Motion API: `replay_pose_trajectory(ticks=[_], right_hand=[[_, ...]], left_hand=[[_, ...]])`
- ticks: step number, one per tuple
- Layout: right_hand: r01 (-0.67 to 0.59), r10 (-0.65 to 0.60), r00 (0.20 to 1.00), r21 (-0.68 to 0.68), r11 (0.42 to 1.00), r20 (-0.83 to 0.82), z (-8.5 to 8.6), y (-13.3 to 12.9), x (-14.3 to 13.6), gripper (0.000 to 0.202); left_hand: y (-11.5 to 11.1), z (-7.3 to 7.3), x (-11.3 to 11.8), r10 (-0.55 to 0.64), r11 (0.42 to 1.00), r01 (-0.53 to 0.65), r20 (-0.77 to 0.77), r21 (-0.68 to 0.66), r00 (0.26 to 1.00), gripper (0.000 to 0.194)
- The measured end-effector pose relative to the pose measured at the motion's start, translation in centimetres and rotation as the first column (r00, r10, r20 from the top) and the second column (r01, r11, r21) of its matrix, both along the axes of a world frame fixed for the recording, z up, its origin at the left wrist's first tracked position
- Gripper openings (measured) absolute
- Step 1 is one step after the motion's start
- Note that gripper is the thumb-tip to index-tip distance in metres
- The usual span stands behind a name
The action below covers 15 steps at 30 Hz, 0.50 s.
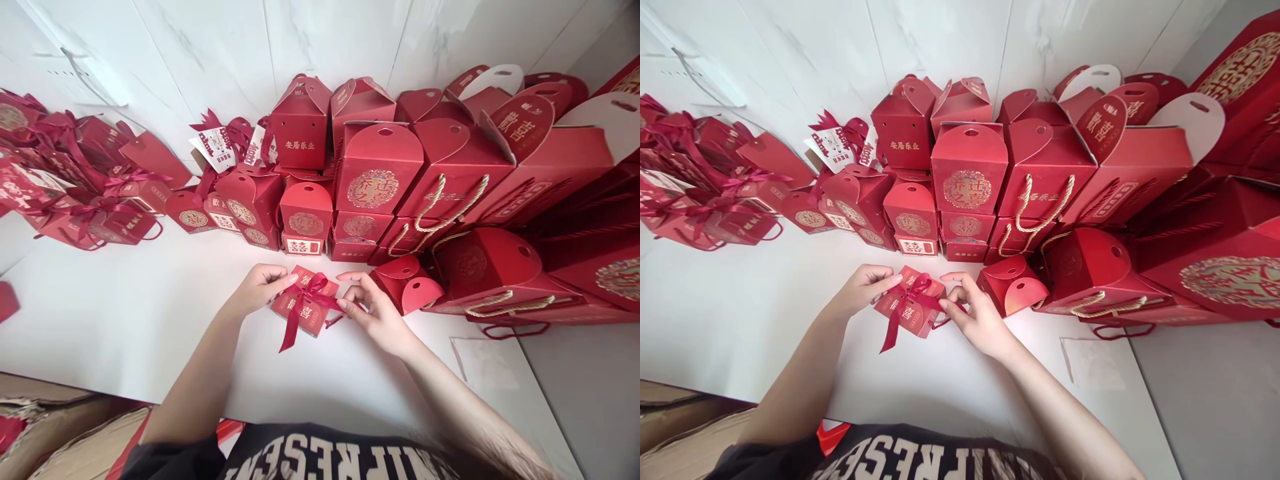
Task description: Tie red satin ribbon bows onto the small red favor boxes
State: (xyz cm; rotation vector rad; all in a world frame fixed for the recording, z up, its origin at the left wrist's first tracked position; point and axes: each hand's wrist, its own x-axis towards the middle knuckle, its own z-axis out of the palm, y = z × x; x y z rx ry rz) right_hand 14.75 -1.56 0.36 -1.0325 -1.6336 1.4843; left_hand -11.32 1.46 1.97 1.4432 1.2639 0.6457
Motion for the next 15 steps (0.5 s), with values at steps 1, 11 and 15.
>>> replay_pose_trajectory(ticks=[1,11,15], right_hand=[[-0.005,0.004,0.999,-0.018,1.000,-0.044,0.0,-0.1,0.0,0.033],[-0.124,0.122,0.992,-0.125,0.984,-0.026,-1.6,-1.4,1.4,0.035],[-0.015,0.008,0.992,0.055,0.998,0.125,-0.2,-0.8,1.6,0.029]], left_hand=[[0.0,-0.1,0.0,0.002,1.000,-0.002,-0.004,0.007,1.000,0.051],[0.4,-0.6,0.1,0.017,0.999,-0.016,-0.019,0.045,1.000,0.052],[0.2,0.0,0.2,-0.026,0.997,0.030,-0.056,0.073,0.998,0.053]])
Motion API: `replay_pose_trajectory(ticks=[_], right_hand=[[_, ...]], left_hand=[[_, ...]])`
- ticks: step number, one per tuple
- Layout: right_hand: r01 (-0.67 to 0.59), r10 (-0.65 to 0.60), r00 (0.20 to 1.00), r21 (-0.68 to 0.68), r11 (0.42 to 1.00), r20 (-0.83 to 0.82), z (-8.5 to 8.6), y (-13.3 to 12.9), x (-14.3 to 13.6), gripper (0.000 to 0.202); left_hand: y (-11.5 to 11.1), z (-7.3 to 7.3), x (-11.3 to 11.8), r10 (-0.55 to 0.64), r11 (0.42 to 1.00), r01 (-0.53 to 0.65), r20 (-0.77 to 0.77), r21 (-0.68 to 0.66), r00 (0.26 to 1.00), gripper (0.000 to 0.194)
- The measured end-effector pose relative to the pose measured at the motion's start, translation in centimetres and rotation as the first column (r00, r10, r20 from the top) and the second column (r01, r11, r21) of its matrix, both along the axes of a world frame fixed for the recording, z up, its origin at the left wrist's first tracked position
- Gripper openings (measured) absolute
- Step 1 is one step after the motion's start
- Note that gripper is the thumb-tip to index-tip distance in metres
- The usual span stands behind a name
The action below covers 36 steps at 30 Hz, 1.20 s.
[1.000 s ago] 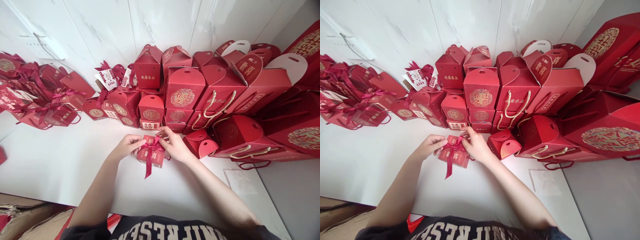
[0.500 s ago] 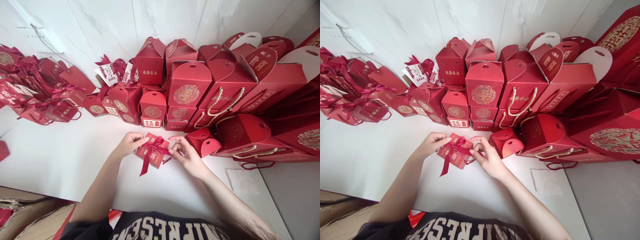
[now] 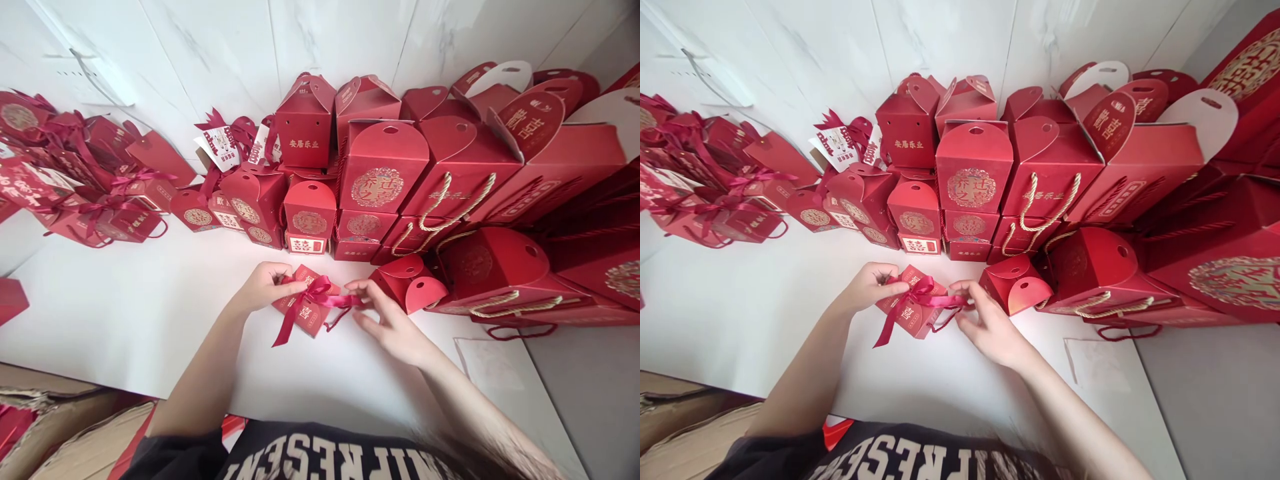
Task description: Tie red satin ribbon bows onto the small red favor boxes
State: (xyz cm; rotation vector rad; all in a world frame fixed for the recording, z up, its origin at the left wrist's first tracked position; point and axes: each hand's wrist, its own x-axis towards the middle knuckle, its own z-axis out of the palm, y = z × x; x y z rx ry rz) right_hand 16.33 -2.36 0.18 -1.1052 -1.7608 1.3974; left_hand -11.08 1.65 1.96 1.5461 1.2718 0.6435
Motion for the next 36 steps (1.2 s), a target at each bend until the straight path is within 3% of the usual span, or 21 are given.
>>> replay_pose_trajectory(ticks=[3,5,11,16,22,27,36], right_hand=[[0.174,-0.175,0.985,0.111,0.978,-0.005,0.8,1.4,-1.4,0.022],[0.215,-0.213,0.976,0.089,0.973,-0.035,0.7,2.7,-2.8,0.026],[-0.009,-0.036,0.978,-0.213,0.977,-0.207,-0.1,5.4,-5.3,0.038],[-0.184,0.132,0.948,-0.158,0.970,-0.291,0.6,5.6,-4.8,0.035],[-0.129,0.082,0.929,-0.109,0.986,-0.360,-0.8,5.5,-5.3,0.042],[-0.074,0.021,0.923,-0.124,0.989,-0.384,-2.2,5.4,-5.6,0.042],[-0.059,-0.003,0.924,-0.152,0.987,-0.382,-2.2,5.4,-5.4,0.039]], left_hand=[[-0.3,0.6,0.0,-0.068,0.996,0.067,-0.021,-0.064,0.997,0.052],[-0.5,0.8,-0.1,-0.084,0.993,0.080,-0.040,-0.083,0.996,0.052],[-0.5,1.1,-0.3,-0.113,0.993,0.108,-0.095,-0.052,0.989,0.049],[-0.5,1.0,-0.4,-0.106,0.994,0.101,-0.117,-0.052,0.987,0.049],[-0.4,0.7,-0.7,-0.141,0.990,0.137,-0.102,-0.041,0.985,0.046],[-0.4,0.6,-0.6,-0.152,0.982,0.151,-0.009,-0.112,0.988,0.037],[0.1,0.0,-1.6,-0.186,0.966,0.210,0.160,-0.150,0.969,0.037]])
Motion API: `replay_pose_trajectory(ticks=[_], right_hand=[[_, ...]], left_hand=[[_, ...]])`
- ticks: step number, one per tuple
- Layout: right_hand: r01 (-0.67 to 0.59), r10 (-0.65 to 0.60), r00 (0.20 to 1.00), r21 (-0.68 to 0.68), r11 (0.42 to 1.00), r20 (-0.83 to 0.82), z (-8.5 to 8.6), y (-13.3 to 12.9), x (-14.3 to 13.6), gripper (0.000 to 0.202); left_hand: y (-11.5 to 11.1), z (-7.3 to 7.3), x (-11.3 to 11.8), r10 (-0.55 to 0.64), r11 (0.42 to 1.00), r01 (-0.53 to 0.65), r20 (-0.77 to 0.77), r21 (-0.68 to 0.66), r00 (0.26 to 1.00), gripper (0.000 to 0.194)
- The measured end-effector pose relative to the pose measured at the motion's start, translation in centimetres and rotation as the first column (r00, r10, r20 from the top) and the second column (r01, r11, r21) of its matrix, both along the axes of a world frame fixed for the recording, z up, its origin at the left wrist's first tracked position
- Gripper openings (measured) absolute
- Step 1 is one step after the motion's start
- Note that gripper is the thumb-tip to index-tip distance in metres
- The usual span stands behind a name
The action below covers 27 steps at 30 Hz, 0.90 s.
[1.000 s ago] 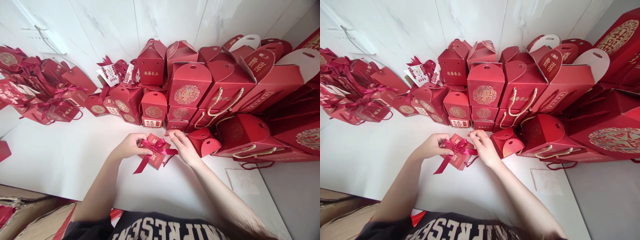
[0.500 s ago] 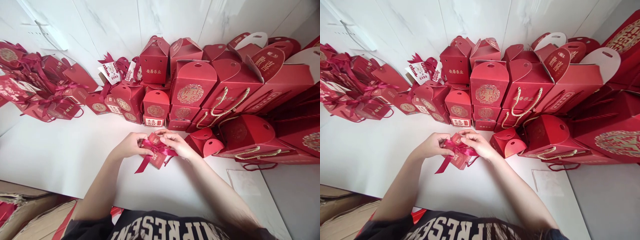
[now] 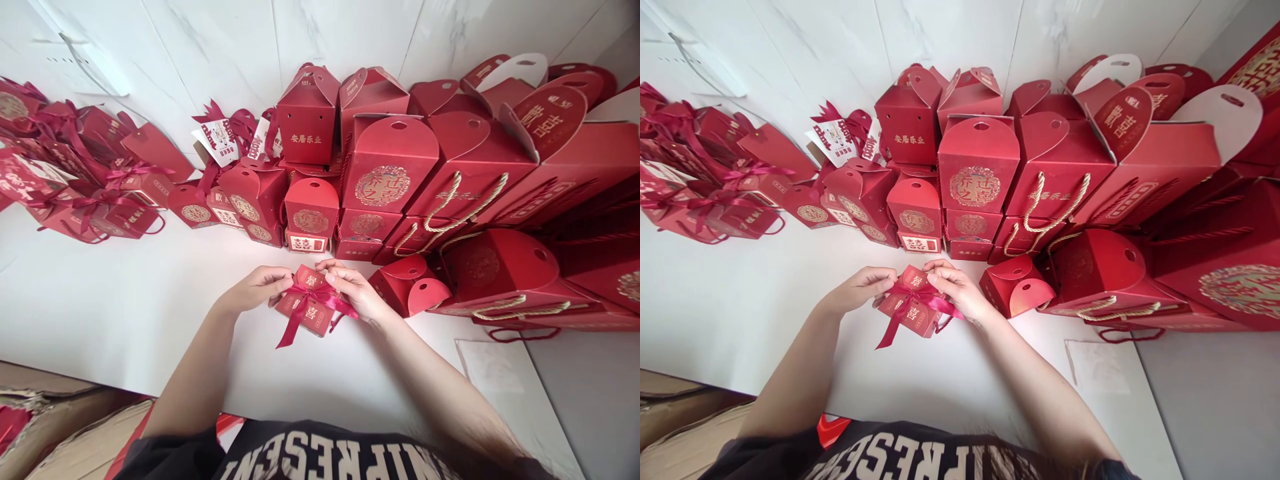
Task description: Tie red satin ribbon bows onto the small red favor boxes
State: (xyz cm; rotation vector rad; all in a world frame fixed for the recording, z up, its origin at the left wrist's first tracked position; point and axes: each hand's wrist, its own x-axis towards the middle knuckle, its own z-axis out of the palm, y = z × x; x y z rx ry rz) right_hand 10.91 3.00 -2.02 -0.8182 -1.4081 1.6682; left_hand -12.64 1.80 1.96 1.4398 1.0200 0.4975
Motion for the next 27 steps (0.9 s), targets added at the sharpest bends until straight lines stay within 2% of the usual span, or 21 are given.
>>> replay_pose_trajectory(ticks=[7,17,19,21,22,24,27], right_hand=[[0.015,-0.016,0.999,0.004,1.000,0.030,-0.3,-0.1,0.2,0.047],[0.035,-0.036,0.999,0.054,0.998,0.015,-0.6,0.2,0.5,0.050],[0.049,-0.055,0.996,0.075,0.996,0.074,-0.2,0.1,0.6,0.047],[0.054,-0.069,0.987,0.106,0.993,0.142,0.5,-0.4,0.9,0.034],[0.068,-0.093,0.979,0.137,0.988,0.180,1.0,-0.9,1.0,0.028],[0.150,-0.216,0.937,0.240,0.959,0.276,1.7,-2.3,1.4,0.032],[0.260,-0.418,0.799,0.377,0.889,0.432,2.4,-4.3,1.8,0.035]], left_hand=[[0.4,-1.0,-0.3,-0.020,1.000,0.019,0.025,0.016,0.999,0.043],[0.3,-0.8,-0.4,-0.020,1.000,0.020,0.037,0.003,0.999,0.041],[0.2,-0.7,-0.2,0.004,1.000,-0.004,0.026,-0.002,1.000,0.041],[0.0,-0.5,0.0,0.023,1.000,-0.023,0.012,0.001,1.000,0.041],[-0.1,-0.4,0.1,0.029,1.000,-0.029,0.010,0.002,1.000,0.041],[-0.2,-0.2,0.4,0.035,0.999,-0.035,0.014,-0.011,0.999,0.041],[-0.3,-0.1,0.5,0.038,0.998,-0.036,0.029,-0.051,0.999,0.042]])
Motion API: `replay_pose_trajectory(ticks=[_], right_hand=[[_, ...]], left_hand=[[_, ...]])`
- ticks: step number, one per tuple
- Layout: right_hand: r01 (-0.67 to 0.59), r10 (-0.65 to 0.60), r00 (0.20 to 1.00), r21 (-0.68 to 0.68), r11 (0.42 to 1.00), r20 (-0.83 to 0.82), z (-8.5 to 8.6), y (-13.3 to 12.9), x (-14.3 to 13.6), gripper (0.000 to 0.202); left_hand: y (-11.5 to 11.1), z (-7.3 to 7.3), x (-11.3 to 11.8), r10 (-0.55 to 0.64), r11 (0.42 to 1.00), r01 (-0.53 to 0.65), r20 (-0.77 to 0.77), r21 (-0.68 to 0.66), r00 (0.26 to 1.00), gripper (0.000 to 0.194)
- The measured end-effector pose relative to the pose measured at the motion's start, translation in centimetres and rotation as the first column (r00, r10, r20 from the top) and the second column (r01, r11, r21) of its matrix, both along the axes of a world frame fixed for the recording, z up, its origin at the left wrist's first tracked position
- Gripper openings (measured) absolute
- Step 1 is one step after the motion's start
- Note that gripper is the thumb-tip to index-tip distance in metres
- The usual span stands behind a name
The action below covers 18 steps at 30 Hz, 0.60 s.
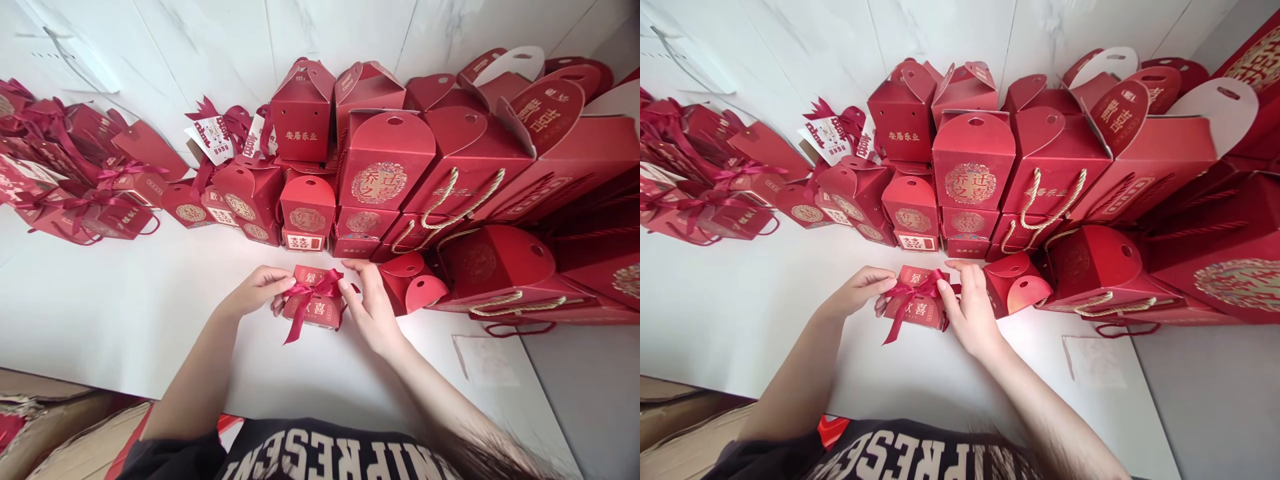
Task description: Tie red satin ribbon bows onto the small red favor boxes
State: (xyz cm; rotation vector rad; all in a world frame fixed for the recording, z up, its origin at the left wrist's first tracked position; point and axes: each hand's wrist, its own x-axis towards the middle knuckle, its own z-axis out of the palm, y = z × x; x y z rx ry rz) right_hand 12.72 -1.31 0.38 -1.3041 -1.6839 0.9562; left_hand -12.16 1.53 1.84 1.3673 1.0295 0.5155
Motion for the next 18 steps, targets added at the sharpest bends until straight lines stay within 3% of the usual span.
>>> replay_pose_trajectory(ticks=[5,9,13,18], right_hand=[[0.061,-0.054,0.997,-0.131,0.990,0.056,-0.2,-0.8,0.5,0.040],[-0.044,0.014,0.991,-0.222,0.974,-0.136,-0.9,-0.4,0.9,0.037],[-0.124,0.047,0.911,-0.164,0.979,-0.409,-1.5,-0.5,1.1,0.030],[-0.095,0.042,0.870,-0.083,0.992,-0.492,-1.9,-1.1,1.2,0.024]], left_hand=[[0.2,-0.4,-0.1,0.021,0.999,-0.022,0.024,0.027,0.999,0.040],[0.3,-0.5,0.0,0.021,0.999,-0.022,0.025,0.028,0.999,0.040],[0.3,-0.6,0.0,0.021,0.999,-0.022,0.032,0.031,0.999,0.041],[0.5,-1.0,0.0,-0.002,0.999,0.000,0.036,0.047,0.999,0.039]])
